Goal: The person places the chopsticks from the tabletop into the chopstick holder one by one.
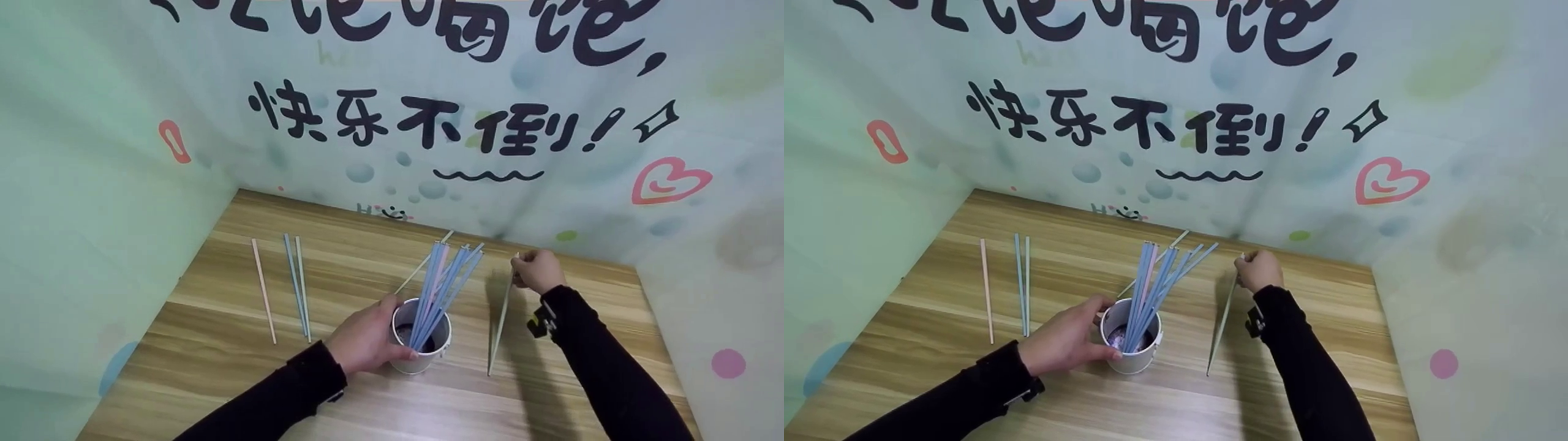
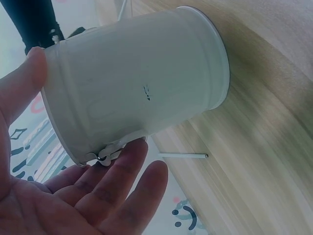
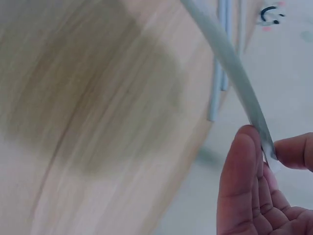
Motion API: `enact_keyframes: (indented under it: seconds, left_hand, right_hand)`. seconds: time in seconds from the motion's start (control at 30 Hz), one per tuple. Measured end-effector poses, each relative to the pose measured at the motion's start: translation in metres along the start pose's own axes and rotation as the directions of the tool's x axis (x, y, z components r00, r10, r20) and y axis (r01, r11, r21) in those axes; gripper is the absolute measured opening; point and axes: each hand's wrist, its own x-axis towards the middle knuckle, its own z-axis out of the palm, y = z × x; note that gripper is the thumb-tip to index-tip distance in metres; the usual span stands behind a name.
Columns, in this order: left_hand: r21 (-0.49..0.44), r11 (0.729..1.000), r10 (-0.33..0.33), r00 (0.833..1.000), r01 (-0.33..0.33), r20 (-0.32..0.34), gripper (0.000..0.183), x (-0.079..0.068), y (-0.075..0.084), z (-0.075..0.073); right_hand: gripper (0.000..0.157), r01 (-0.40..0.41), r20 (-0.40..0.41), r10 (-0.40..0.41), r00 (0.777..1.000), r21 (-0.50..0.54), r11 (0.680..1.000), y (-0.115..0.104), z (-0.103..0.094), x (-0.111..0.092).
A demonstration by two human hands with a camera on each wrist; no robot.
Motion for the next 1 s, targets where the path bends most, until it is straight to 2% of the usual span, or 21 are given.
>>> enact_keyframes:
  seconds: [0.2,0.53,1.0]
  left_hand:
    - [-0.014,0.999,-0.037,0.999,0.037,0.009,0.083,0.0,0.0,-0.001]
    - [-0.024,1.0,0.002,1.0,-0.002,0.0,0.08,0.001,0.001,0.0]
    - [-0.046,0.999,-0.023,1.0,0.023,0.018,0.082,0.002,0.002,0.001]
  right_hand:
    - [0.024,0.05,-0.04,-0.047,0.998,0.082,0.995,-0.007,-0.012,-0.015]
    - [0.027,0.116,-0.109,-0.098,0.989,0.176,0.977,-0.026,-0.034,-0.038]
    - [0.025,0.157,-0.198,-0.095,0.976,0.33,0.931,-0.062,-0.05,-0.058]
